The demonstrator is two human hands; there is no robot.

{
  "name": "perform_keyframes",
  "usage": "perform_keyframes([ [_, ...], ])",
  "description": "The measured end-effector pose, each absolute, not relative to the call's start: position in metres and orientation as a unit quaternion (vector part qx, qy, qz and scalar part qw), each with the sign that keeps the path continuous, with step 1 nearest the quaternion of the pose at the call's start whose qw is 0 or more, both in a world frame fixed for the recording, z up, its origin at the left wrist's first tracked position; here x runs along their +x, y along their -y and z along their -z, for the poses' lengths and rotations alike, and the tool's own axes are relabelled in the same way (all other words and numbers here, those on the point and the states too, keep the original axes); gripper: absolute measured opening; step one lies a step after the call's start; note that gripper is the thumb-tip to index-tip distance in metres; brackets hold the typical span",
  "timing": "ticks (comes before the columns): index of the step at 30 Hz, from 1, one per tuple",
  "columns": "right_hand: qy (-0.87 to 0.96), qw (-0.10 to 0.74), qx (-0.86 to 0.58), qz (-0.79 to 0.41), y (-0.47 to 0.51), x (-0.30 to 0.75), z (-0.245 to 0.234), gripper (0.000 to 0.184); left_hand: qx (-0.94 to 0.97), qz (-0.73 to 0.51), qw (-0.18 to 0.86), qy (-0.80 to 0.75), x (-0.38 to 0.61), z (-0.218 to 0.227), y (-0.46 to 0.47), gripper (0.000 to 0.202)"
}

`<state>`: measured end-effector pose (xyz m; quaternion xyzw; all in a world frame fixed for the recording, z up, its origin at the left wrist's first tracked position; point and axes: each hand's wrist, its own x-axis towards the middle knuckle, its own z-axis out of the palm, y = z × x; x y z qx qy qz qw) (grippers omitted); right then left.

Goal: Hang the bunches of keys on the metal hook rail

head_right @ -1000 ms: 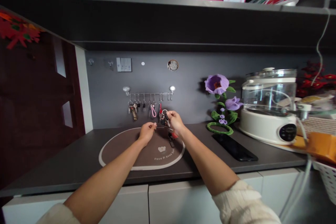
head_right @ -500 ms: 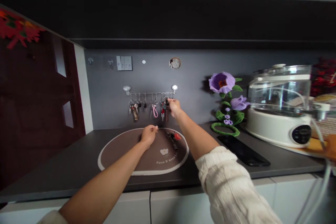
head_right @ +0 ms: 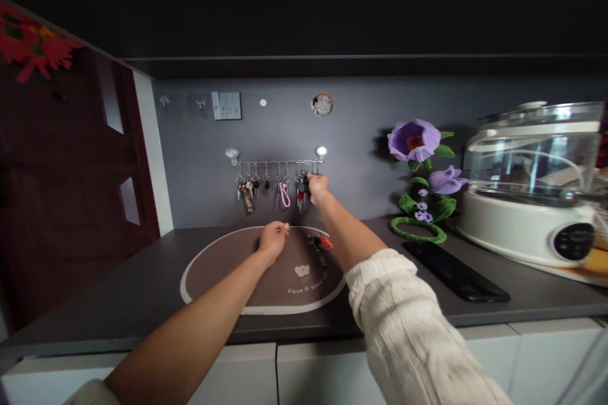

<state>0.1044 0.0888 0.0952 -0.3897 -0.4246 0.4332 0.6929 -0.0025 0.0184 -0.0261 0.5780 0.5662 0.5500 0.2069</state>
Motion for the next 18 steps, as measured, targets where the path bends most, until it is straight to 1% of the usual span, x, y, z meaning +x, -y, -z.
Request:
perform_keyframes([
  [5,0.428,0.691,-0.374,-0.446,-0.094,0.105,-0.087,0.009,0.568,-0.559,0.22,-0.563,-0.002,0.026,-0.017,0.02],
  [11,0.452,0.681,-0.361,-0.448,-0.088,0.105,-0.08,0.016,0.559,-0.566,0.232,-0.56,-0.002,0.026,-0.017,0.019],
  [18,0.504,0.674,-0.373,-0.392,-0.086,0.108,-0.076,0.024,0.557,-0.563,0.231,-0.565,-0.002,0.026,-0.018,0.019],
])
